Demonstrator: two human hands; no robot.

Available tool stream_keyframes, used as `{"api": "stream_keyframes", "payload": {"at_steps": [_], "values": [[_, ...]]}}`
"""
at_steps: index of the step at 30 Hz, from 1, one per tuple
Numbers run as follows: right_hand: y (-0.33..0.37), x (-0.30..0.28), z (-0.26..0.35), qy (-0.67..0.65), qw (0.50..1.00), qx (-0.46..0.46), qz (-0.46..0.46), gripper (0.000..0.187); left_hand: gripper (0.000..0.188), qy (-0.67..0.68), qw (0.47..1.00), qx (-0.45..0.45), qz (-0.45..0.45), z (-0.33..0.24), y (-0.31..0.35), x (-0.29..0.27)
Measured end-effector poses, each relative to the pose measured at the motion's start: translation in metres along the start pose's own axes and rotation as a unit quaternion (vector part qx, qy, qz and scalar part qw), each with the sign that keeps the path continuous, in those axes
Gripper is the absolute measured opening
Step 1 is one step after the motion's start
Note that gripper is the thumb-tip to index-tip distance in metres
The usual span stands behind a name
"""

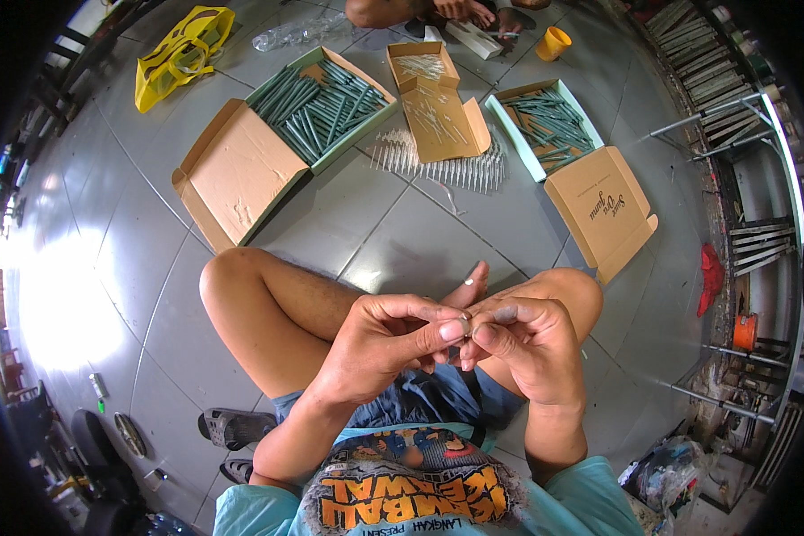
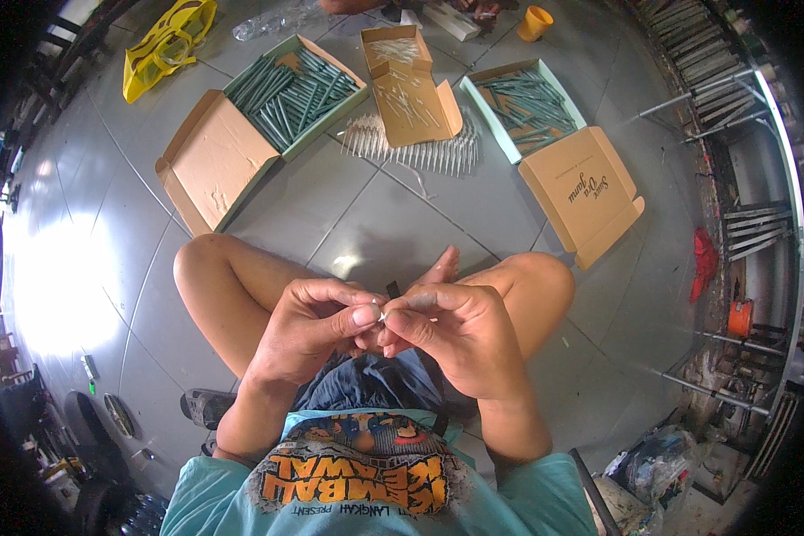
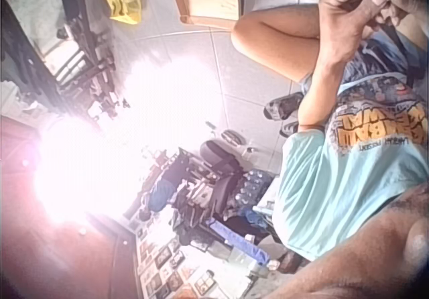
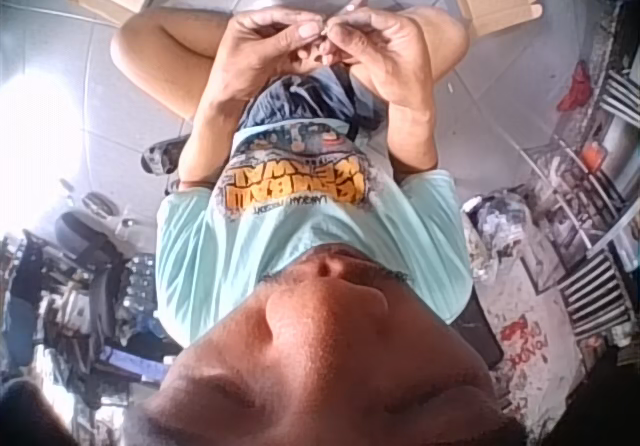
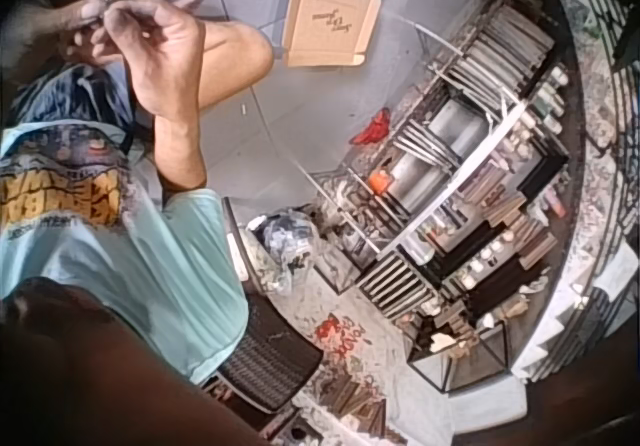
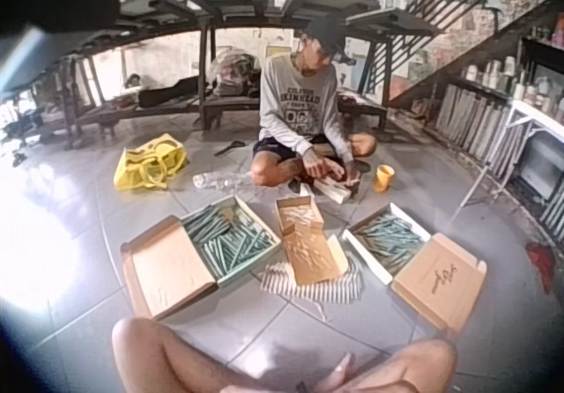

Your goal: The person assembles markers by inserting a white internal component into a green plastic tube and then attaching a white cap.

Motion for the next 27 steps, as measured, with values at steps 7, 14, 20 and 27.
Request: {"api": "stream_keyframes", "payload": {"at_steps": [7,14,20,27], "values": [[0.0001,-0.0002,-0.0002,-0.02,1.0,-0.001,0.022,0.016,0.02,-0.01,1.0,-0.004,-0.001,-0.0016,0.0011,0.0034],[-0.0002,0.0001,0.0002,-0.019,1.0,0.004,0.023,0.016,0.012,0.007,1.0,-0.003,-0.005,-0.0005,0.0004,0.0],[-0.0013,0.0011,0.0018,-0.021,0.999,0.003,0.024,0.017,0.012,0.014,1.0,-0.004,-0.011,0.0004,-0.0001,-0.0013],[-0.0021,-0.0002,0.0016,-0.012,1.0,-0.012,0.026,0.016,0.012,0.015,1.0,-0.009,-0.013,0.0009,-0.0007,-0.001]]}}
Point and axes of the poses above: each hand's wrist, its own y-axis away from the middle knuckle, its own x-axis out of the palm, z = x × y, the point moved 9 cm from there along -y, towards the middle knuckle, and after that the axes turned 6 degrees about -z, right-handed, at the moved point
